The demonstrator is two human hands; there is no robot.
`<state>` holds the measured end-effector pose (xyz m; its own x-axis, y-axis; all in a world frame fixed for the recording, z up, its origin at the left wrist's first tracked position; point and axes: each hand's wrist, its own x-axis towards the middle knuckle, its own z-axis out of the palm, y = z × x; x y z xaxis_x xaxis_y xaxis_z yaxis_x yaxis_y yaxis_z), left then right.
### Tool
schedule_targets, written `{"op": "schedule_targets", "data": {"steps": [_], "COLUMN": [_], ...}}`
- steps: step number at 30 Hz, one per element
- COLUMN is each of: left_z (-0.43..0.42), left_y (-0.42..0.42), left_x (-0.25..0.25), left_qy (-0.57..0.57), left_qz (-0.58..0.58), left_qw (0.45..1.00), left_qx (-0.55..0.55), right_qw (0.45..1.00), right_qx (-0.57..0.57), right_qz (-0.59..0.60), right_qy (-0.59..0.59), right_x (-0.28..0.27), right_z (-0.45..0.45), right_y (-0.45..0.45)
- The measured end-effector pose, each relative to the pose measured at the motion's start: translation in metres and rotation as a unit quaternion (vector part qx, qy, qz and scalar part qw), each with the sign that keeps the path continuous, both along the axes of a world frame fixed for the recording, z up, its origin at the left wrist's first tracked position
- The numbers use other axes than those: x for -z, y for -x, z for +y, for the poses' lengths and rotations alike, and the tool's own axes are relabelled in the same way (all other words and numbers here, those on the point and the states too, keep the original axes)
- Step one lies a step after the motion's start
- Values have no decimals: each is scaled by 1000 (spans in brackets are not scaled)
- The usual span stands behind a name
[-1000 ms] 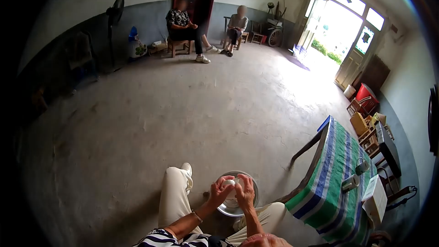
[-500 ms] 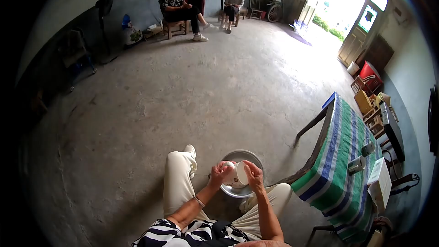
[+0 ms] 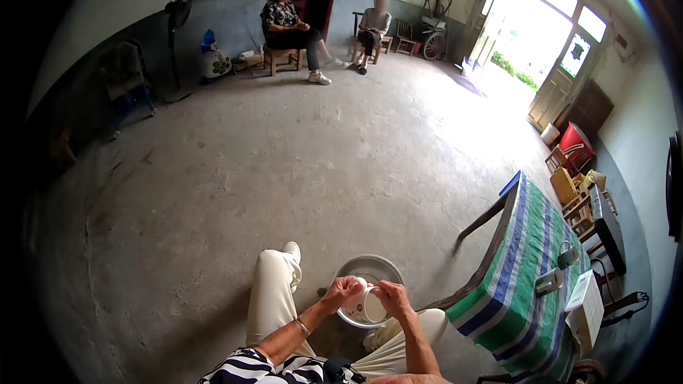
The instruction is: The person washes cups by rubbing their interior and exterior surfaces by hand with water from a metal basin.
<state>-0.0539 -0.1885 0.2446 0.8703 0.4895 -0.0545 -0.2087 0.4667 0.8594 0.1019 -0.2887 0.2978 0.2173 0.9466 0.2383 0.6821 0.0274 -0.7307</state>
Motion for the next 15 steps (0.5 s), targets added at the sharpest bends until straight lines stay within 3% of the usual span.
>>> {"op": "schedule_targets", "data": {"steps": [1, 5, 7, 11, 13, 15], "left_z": [-1, 1, 5, 7, 6, 6], "left_y": [3, 5, 3, 5, 8, 8], "left_x": [-9, -20, -16, -15, -28, -32], "left_qy": [2, -24, -46, -83, -79, -85], "left_qz": [3, -1, -10, -35, -44, -51], "left_qw": [1000, 999, 998, 995, 995, 993], "left_qx": [-3, -23, -32, -50, -44, -58], "right_qw": [997, 984, 934, 914, 851, 827], "right_qx": [33, 79, 113, 137, 134, 146], "right_qz": [67, 151, 334, 378, 507, 541], "right_qy": [9, 44, 50, 50, 17, 34], "right_x": [2, 18, 30, 30, 31, 26], "right_z": [-3, -12, -18, -27, -29, -31], "right_y": [4, 10, 14, 30, 35, 43]}}
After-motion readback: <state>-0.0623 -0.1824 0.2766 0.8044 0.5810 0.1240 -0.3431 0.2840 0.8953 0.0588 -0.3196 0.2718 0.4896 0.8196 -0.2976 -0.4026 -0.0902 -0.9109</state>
